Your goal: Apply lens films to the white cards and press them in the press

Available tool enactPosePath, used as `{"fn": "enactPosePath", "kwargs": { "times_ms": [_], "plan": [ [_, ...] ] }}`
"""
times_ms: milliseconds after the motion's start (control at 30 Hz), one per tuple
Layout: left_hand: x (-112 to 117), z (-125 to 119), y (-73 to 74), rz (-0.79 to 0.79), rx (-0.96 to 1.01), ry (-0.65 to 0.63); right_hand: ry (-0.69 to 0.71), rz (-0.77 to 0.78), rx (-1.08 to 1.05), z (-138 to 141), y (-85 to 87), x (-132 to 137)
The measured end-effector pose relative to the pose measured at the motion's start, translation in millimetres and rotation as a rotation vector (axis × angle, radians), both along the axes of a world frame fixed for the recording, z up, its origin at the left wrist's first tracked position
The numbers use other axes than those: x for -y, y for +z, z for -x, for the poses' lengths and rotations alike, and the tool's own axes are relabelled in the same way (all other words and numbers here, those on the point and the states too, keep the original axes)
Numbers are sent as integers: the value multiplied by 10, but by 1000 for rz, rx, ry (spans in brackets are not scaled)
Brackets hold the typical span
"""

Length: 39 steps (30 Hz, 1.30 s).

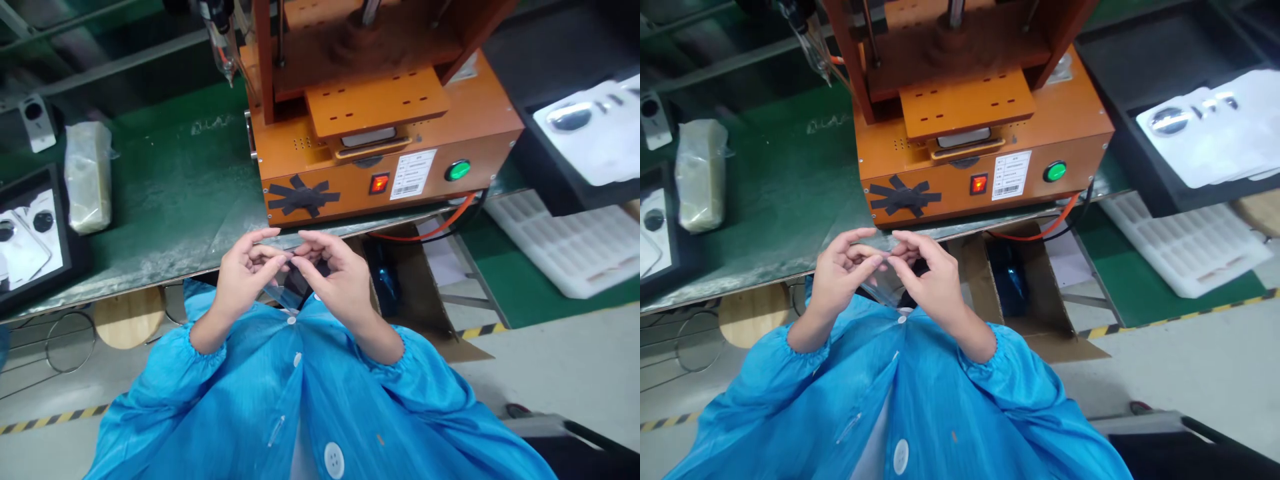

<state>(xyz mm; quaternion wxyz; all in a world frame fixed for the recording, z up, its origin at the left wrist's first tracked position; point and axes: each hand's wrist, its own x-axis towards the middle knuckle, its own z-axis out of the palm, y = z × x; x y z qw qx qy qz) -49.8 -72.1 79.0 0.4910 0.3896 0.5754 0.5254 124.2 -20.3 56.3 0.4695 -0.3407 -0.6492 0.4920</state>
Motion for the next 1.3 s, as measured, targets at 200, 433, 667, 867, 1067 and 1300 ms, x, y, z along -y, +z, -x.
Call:
{"fn": "enactPosePath", "kwargs": {
  "times_ms": [200,433,667,867,1067,1300],
  "plan": [
    [34,70,7,-23,34,72,44,3,21,119,50,-82],
    [110,140,-13,-30,-33,155,62,-109,99,175,135,-89],
    [167,173,-77,-138,-279,130,93,-368,153,188,142,-112],
    [160,201,-71,-262,-538,149,109,-359,163,165,148,-91],
    [175,127,-8,-28,-271,94,43,-434,210,126,70,-74],
    [78,-206,-344,549,249,-334,-53,-693,307,-459,-387,228]
  ]
}}
